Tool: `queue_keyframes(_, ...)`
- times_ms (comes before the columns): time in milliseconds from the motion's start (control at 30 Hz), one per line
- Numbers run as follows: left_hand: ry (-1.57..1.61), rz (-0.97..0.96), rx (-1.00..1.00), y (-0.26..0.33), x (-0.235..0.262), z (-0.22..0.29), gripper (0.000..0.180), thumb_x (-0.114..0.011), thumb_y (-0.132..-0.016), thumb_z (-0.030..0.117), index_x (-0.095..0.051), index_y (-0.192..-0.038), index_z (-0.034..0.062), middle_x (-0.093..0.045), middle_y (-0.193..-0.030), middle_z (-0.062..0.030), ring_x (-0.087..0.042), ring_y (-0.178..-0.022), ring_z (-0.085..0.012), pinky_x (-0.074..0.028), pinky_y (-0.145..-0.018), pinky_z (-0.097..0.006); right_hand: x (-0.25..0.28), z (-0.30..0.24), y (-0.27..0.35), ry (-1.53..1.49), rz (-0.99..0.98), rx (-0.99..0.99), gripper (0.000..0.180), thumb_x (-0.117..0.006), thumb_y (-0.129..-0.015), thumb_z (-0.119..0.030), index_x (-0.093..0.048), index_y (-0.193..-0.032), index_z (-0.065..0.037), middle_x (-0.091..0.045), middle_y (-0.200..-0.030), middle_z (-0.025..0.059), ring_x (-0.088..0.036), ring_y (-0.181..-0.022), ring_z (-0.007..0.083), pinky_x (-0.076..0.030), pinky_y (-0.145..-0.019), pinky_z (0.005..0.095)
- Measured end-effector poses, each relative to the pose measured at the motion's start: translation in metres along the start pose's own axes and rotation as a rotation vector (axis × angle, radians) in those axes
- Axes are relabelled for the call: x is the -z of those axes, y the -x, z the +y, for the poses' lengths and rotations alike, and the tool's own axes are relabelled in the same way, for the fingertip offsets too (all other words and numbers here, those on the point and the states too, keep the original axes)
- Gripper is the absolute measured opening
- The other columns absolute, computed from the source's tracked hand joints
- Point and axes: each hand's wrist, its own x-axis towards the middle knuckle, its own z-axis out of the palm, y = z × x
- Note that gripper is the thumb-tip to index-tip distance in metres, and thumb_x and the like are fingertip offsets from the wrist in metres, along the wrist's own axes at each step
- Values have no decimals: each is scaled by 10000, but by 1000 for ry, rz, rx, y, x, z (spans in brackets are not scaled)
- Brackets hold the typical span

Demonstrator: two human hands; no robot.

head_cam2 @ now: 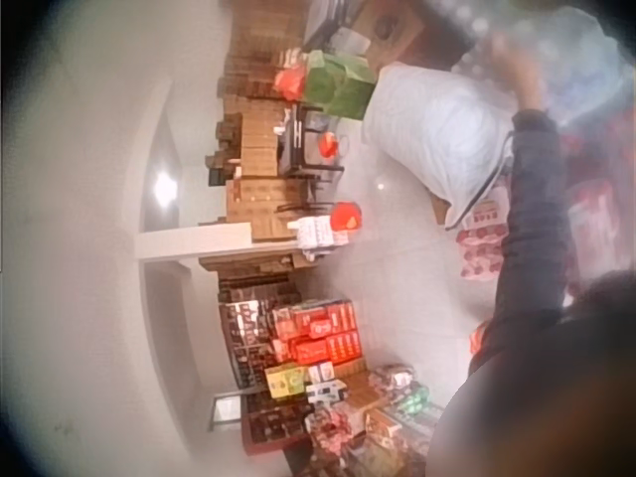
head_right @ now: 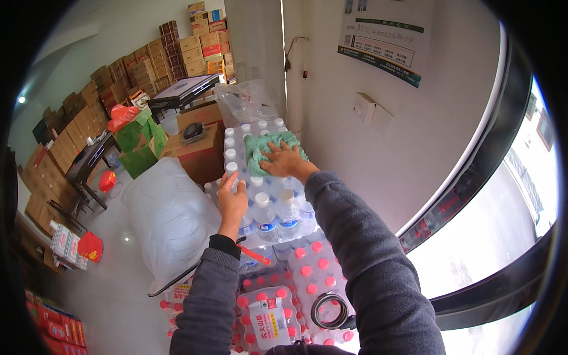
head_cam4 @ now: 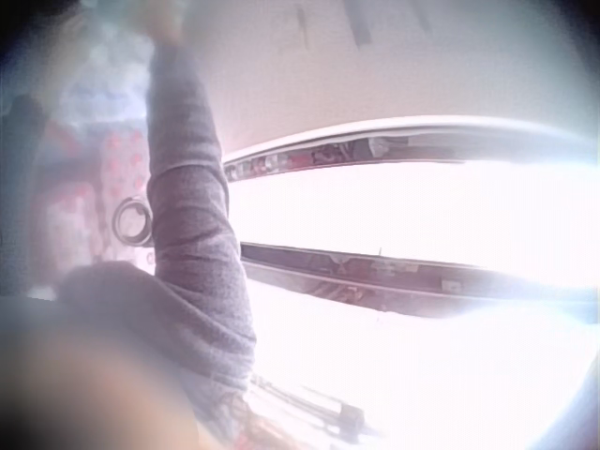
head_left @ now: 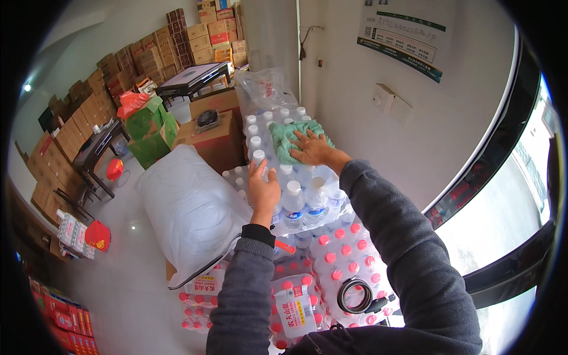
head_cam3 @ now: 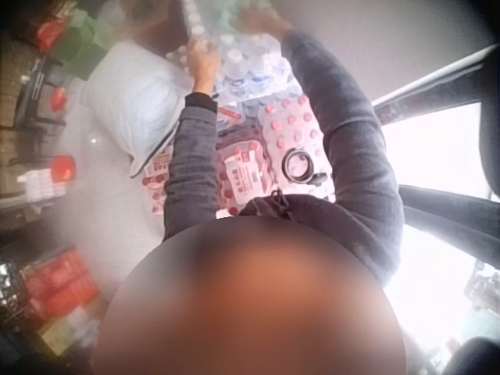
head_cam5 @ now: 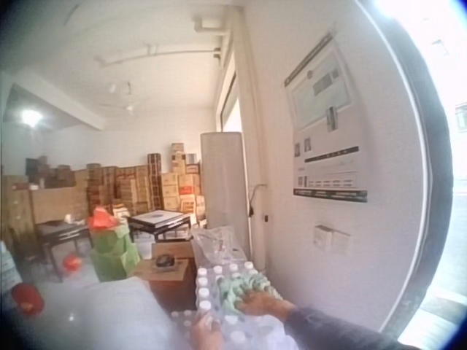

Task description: The person wipes the plastic-wrapped surfaces of stacked water bottle packs with a green cloth. They move from one pack to another, rubbing the plastic film and occasionally adjusting the packs' positions.

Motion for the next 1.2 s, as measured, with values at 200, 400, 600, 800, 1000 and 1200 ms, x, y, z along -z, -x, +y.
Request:
queue_keyframes(200,-15,-4,-8,-1,-1,-2,368,-588,-844,195,-613,-1193,81,-432,-1394,-159,-442,-1262,-310,-386,-1005,-384,3,-5,17,-6,-14,17,608,-360,-892,-567,-432,-1389,-224,-235,-1520,99,-210,-1365,426,-144,-1049,655)
queue_keyframes(400,-11,-9,-50,-4,-3,-6,382,-574,-865,228,-603,-1203,51,-424,-1387,-199,-434,-1266,-320,-370,-1018,-380,6,-11,36,18,-34,27,609,-360,-898,-570,-431,-1388,-216,-230,-1522,94,-196,-1373,423,-152,-1064,634)
queue_keyframes(600,3,-16,-72,-5,-2,-7,428,-516,-905,320,-599,-1201,22,-452,-1358,-212,-420,-1276,-321,-354,-1029,-382,6,-16,48,10,-24,27,613,-363,-885,-582,-421,-1396,-246,-249,-1515,91,-213,-1368,417,-146,-1061,635)
queue_keyframes(800,88,-81,-106,-12,-3,-14,523,-461,-941,378,-561,-1206,-62,-434,-1349,-266,-387,-1289,-365,-322,-1052,-390,5,-18,60,-2,-35,33,621,-358,-890,-587,-416,-1399,-234,-245,-1516,95,-203,-1370,426,-123,-1063,640)
queue_keyframes(1000,138,-121,-121,-16,-6,-22,584,-414,-958,422,-504,-1263,-68,-403,-1347,-318,-313,-1324,-401,-268,-1084,-399,10,-26,79,-19,-51,31,661,-354,-879,-636,-416,-1399,-232,-236,-1518,105,-185,-1375,434,-112,-1060,650)
queue_keyframes(1200,112,-219,-143,-24,-5,-31,660,-350,-960,502,-435,-1336,-34,-348,-1400,-295,-224,-1364,-407,-220,-1104,-420,10,-45,108,18,9,14,710,-369,-849,-694,-414,-1400,-248,-238,-1515,113,-180,-1377,428,-119,-1055,657)
